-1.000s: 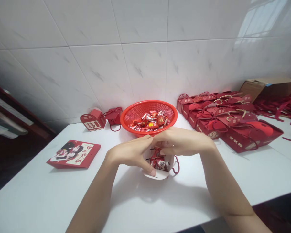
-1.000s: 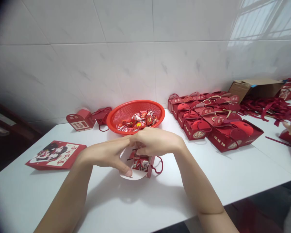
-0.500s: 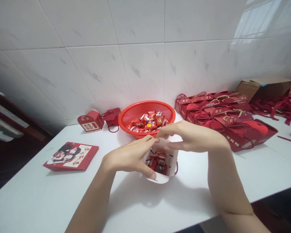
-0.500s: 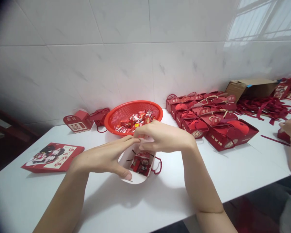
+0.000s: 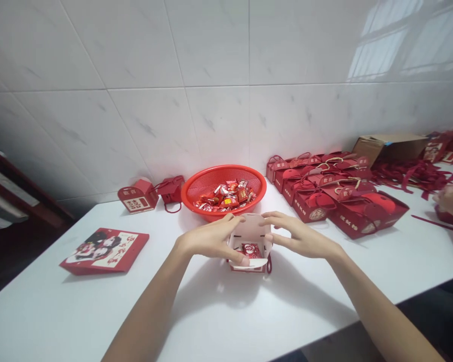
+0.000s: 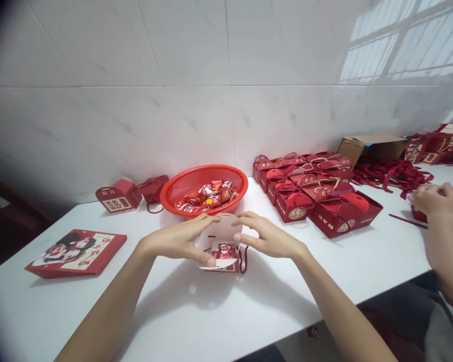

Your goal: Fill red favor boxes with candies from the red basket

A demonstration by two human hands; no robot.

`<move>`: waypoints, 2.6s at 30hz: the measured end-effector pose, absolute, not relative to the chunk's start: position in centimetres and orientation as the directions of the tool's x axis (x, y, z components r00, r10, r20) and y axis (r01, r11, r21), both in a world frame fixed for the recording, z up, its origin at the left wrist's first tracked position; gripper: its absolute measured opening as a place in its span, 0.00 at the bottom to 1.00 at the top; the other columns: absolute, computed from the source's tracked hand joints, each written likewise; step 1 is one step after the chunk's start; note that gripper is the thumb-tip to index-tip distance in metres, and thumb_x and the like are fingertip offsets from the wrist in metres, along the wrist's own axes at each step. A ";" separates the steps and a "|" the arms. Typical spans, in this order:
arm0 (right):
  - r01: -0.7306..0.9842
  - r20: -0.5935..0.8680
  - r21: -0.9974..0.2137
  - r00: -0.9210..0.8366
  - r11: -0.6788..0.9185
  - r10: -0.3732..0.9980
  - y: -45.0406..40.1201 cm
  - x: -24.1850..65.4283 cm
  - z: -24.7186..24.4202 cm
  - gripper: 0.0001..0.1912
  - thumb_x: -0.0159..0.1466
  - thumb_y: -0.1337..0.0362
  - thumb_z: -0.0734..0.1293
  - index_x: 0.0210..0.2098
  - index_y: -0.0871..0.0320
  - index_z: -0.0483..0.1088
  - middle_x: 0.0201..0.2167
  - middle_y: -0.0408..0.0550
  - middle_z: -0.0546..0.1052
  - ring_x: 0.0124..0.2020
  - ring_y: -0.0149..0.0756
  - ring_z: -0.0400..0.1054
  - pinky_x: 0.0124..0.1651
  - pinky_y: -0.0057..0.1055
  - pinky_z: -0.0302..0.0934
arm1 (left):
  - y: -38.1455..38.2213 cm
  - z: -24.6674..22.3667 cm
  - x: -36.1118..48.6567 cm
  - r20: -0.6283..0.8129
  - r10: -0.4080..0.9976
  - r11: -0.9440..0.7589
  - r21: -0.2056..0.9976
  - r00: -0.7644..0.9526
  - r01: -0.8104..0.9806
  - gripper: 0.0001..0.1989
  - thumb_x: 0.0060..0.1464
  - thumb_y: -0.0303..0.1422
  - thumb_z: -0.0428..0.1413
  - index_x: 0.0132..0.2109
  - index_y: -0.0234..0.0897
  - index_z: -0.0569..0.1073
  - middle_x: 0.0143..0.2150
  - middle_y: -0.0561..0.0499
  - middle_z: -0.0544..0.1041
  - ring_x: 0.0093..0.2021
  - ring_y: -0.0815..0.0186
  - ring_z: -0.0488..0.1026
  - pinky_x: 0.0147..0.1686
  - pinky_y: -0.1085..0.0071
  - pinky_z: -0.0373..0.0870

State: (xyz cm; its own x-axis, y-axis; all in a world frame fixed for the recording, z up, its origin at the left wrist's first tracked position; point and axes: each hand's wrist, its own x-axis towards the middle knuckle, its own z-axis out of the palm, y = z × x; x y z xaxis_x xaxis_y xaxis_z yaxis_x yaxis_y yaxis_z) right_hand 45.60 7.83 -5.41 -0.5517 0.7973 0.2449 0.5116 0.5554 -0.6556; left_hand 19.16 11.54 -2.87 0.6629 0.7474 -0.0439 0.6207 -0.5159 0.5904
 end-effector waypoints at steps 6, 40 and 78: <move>0.278 0.447 -0.784 -0.368 0.555 0.815 8.1 43.7 -10.0 0.25 0.68 0.54 0.64 0.63 0.47 0.64 0.64 0.51 0.67 0.65 0.46 0.60 0.65 0.47 0.57 | 11.8 -3.4 21.0 -0.010 0.666 -0.551 0.667 0.746 0.501 0.47 0.42 0.50 0.68 0.67 0.46 0.63 0.65 0.43 0.68 0.65 0.45 0.64 0.60 0.54 0.65; 0.169 0.462 -0.833 -0.309 0.526 0.831 8.0 43.4 -12.3 0.26 0.71 0.51 0.58 0.66 0.47 0.59 0.66 0.49 0.66 0.66 0.43 0.59 0.68 0.46 0.53 | 7.7 -11.9 24.4 0.364 0.925 -0.374 0.822 0.109 0.430 0.25 0.64 0.50 0.43 0.49 0.40 0.78 0.56 0.43 0.72 0.60 0.55 0.68 0.63 0.58 0.61; -0.204 0.144 -0.975 -0.307 0.083 0.941 6.7 44.0 -10.2 0.20 0.53 0.46 0.73 0.28 0.56 0.67 0.28 0.44 0.75 0.21 0.26 0.61 0.29 0.30 0.61 | 8.0 -9.9 22.2 0.245 0.969 -0.233 0.831 0.044 0.506 0.17 0.44 0.43 0.61 0.41 0.40 0.74 0.39 0.49 0.80 0.42 0.56 0.77 0.44 0.63 0.72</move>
